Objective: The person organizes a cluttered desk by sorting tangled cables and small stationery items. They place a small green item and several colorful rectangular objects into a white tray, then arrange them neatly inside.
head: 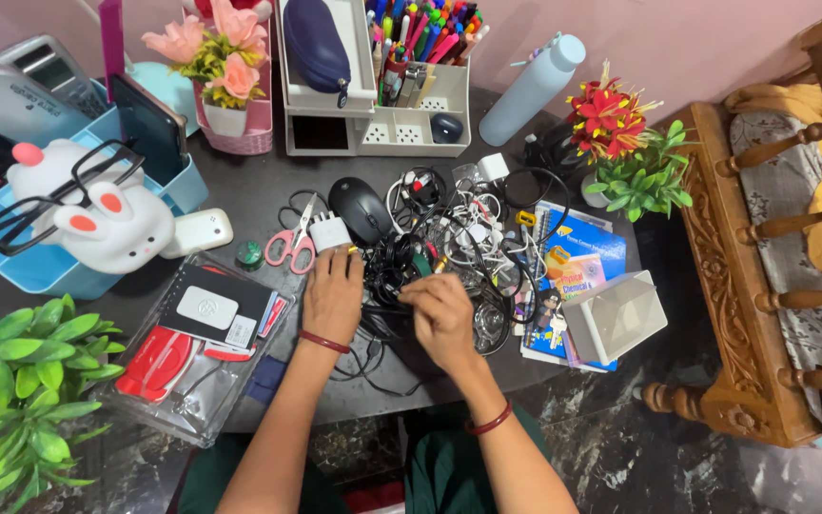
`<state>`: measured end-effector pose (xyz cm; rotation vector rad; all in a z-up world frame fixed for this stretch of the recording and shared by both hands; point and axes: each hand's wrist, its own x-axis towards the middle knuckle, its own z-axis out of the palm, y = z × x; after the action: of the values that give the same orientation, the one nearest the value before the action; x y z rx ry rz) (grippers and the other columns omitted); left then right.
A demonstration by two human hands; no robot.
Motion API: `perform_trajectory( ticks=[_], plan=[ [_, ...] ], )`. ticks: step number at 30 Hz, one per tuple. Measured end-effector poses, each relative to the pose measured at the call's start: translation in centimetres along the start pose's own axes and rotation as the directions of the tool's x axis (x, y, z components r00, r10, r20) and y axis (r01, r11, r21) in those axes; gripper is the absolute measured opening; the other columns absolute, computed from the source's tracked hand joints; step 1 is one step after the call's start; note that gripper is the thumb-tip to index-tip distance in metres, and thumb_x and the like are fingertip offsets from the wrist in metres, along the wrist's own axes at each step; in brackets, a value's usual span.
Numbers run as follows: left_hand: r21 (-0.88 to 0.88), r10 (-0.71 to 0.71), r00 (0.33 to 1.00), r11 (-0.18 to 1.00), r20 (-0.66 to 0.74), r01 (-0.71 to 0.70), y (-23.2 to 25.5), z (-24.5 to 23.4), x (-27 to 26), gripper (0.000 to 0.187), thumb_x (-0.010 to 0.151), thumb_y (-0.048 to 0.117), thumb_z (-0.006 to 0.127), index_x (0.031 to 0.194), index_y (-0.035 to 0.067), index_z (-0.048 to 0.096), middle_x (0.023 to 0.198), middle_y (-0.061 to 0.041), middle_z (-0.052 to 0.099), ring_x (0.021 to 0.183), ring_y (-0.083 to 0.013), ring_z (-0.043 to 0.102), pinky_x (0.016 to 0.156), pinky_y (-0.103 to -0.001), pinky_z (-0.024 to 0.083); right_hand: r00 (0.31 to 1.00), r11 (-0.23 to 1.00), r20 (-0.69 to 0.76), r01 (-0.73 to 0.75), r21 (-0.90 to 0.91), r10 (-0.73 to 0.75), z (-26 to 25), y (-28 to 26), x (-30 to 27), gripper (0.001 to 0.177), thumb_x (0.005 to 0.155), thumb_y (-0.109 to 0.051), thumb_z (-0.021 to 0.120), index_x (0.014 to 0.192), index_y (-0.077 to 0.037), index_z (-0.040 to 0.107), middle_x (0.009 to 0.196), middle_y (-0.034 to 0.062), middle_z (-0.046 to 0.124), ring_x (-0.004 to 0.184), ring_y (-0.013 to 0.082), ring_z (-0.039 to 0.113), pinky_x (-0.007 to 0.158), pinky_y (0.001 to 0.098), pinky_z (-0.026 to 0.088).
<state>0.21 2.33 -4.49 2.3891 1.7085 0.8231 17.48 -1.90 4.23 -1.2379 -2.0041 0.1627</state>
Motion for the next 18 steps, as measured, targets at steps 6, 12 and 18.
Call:
perform_trajectory(
  ticks=[6, 12, 18],
  plan=[
    [0.129, -0.112, 0.994, 0.985, -0.017, 0.114, 0.9, 1.2, 0.7, 0.035, 0.083, 0.01, 0.062, 0.117, 0.001, 0.067, 0.114, -0.013, 0.062, 0.104, -0.0307, 0.056, 0.086, -0.043, 0.046, 1.0, 0.999, 0.011, -0.01, 0.043, 0.009, 0.4, 0.1, 0.1, 0.024, 0.073, 0.014, 0.067, 0.087, -0.005, 0.073, 0.095, 0.0036, 0.072, 0.094, 0.0249, 0.065, 0.081, 0.034, 0.054],
    [0.203, -0.193, 0.981, 0.962, 0.019, 0.185, 0.9, 1.0, 0.6, 0.01, 0.085, 0.01, 0.065, 0.094, 0.008, 0.068, 0.104, -0.011, 0.06, 0.097, -0.0289, 0.056, 0.083, -0.041, 0.045, 0.998, 0.997, 0.01, -0.067, 0.029, 0.067, 0.1, 1.1, -0.4, 0.025, 0.073, 0.015, 0.065, 0.088, -0.004, 0.073, 0.095, 0.0045, 0.072, 0.094, 0.0249, 0.065, 0.081, 0.034, 0.054],
    [-0.344, -0.243, 0.967, 0.916, -0.073, 0.204, 0.5, 1.2, -0.4, 0.013, 0.095, 0.011, 0.065, 0.106, 0.004, 0.063, 0.104, -0.014, 0.065, 0.098, -0.0338, 0.061, 0.088, -0.045, 0.048, 0.987, 0.988, -0.041, -0.152, 0.023, 0.153, -0.2, 1.7, -0.2, 0.029, 0.078, 0.012, 0.064, 0.102, -0.002, 0.071, 0.107, 0.0096, 0.072, 0.096, 0.0283, 0.066, 0.084, 0.0358, 0.054]
  ],
)
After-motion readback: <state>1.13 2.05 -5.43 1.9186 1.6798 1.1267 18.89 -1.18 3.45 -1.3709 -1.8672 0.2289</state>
